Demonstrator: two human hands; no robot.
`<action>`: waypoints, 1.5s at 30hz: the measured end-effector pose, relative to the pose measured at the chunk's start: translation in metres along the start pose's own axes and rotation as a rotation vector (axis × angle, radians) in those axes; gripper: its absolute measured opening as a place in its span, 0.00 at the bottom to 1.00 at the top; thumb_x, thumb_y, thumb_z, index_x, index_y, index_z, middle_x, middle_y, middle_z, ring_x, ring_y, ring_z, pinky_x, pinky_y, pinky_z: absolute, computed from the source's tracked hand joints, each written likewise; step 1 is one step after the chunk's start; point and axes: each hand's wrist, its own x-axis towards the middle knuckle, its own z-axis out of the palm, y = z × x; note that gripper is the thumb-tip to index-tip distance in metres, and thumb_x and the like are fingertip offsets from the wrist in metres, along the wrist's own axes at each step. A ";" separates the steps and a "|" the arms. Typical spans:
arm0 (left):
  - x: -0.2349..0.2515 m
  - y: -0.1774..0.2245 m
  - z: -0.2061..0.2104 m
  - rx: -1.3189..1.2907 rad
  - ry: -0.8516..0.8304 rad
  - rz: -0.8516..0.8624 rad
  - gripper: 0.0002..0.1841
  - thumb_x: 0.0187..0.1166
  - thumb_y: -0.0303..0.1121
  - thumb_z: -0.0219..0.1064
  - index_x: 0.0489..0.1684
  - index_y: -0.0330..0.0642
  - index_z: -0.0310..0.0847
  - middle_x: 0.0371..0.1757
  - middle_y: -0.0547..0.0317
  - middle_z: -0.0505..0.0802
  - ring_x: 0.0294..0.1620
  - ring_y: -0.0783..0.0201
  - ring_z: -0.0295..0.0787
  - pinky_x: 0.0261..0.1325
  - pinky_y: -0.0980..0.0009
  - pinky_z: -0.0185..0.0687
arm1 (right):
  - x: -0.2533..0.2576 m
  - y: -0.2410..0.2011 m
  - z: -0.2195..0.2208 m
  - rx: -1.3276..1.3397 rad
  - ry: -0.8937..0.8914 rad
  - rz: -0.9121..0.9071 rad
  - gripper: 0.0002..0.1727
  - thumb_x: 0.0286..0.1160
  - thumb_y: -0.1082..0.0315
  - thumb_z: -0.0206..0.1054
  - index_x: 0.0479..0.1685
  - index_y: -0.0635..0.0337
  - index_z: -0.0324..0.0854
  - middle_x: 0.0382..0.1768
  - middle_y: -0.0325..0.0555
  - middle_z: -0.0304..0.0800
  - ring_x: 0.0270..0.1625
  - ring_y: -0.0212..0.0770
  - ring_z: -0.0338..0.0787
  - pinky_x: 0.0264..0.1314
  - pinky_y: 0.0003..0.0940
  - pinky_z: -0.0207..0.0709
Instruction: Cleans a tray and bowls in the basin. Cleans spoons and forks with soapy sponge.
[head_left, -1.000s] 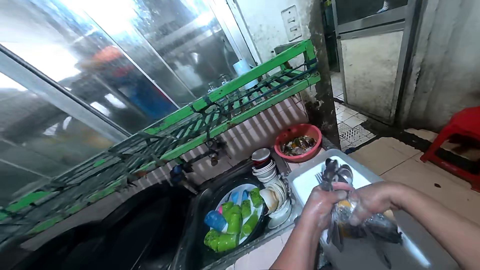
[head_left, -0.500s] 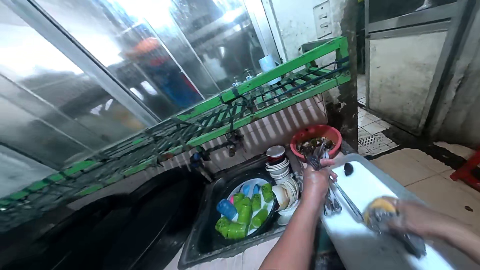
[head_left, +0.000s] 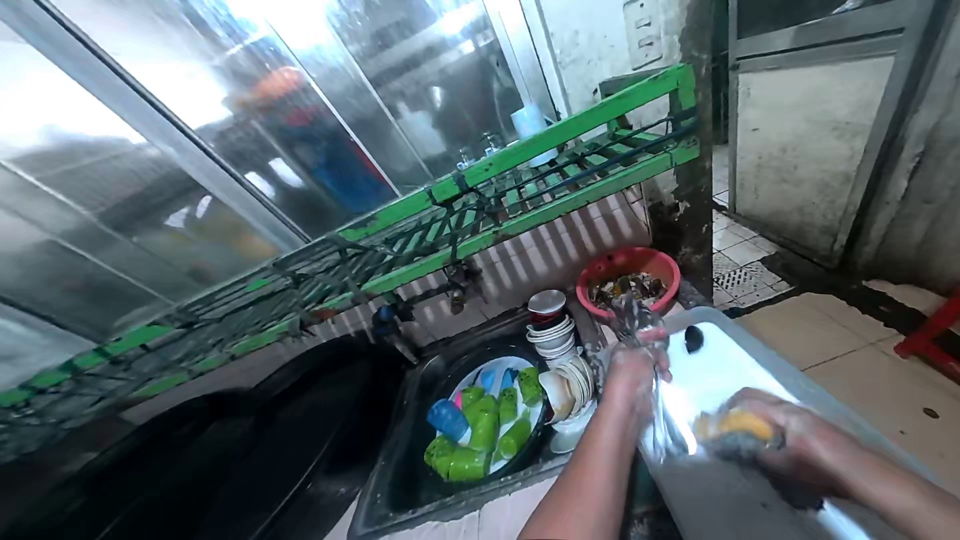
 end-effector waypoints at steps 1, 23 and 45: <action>-0.001 -0.004 0.000 0.070 -0.069 -0.067 0.18 0.81 0.15 0.57 0.67 0.33 0.79 0.28 0.57 0.82 0.21 0.67 0.79 0.28 0.72 0.81 | 0.000 0.004 -0.010 0.143 0.138 0.005 0.25 0.57 0.70 0.78 0.60 0.65 0.85 0.64 0.56 0.86 0.67 0.47 0.86 0.72 0.46 0.79; -0.026 -0.056 0.046 0.189 0.002 -0.176 0.16 0.85 0.23 0.63 0.69 0.33 0.78 0.28 0.58 0.82 0.20 0.71 0.76 0.25 0.75 0.76 | 0.051 0.004 -0.031 0.132 0.480 0.426 0.28 0.74 0.68 0.76 0.75 0.62 0.77 0.61 0.68 0.87 0.64 0.65 0.87 0.69 0.69 0.73; -0.043 -0.068 0.027 0.154 0.013 -0.165 0.17 0.80 0.20 0.66 0.66 0.30 0.80 0.29 0.56 0.85 0.20 0.69 0.79 0.25 0.74 0.77 | 0.069 0.018 -0.044 0.207 0.456 0.503 0.38 0.77 0.50 0.73 0.82 0.60 0.67 0.68 0.70 0.82 0.70 0.68 0.82 0.72 0.70 0.70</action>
